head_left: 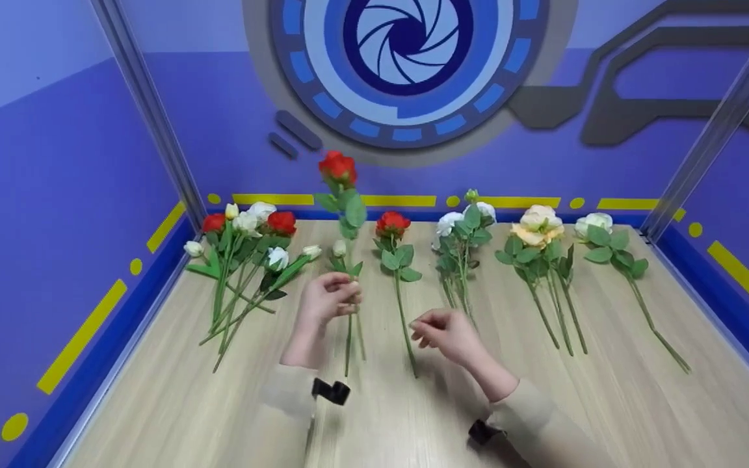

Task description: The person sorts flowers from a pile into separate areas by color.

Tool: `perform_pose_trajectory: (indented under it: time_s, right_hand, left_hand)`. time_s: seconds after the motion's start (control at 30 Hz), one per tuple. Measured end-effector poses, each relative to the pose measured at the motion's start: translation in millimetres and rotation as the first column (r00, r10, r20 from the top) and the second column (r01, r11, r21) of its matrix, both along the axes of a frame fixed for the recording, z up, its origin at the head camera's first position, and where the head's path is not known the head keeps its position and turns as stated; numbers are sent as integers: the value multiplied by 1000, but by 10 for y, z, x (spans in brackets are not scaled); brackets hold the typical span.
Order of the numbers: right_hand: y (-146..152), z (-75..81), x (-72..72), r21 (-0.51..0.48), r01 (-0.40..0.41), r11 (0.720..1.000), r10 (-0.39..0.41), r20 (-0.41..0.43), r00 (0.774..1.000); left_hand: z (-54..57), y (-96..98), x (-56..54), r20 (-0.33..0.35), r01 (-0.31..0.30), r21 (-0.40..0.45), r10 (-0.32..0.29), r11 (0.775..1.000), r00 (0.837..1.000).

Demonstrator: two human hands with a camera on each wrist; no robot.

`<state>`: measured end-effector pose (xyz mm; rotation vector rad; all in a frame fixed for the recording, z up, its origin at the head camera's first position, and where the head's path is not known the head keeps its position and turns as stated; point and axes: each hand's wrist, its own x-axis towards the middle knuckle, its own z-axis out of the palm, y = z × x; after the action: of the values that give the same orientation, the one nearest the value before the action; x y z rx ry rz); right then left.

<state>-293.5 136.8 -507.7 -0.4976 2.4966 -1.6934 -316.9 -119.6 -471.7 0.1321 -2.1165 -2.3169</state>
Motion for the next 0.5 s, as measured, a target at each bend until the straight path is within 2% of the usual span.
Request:
perform_pose_trajectory:
  time_s: [0.13,0.27,0.4,0.5]
  right_hand:
    - [-134,-8,101,-68,-98,993,104,91,990]
    - [-214,-37,158,-144,-111,983,129,126,984]
    - [-232,-79,167,-185,-97,978,120,116,986]
    - [-212,-101,149,-196,-92,976,116,117,986]
  left_hand:
    - [-38,294,71,-21,115,6,-115,993,993]
    - [-87,486,120,-28,163,-5,-164,987,986]
    - [-129,541,129,-28,187,-19,-188,982,982]
    - [-138,470,106,-36,200,-106,-205,974,978]
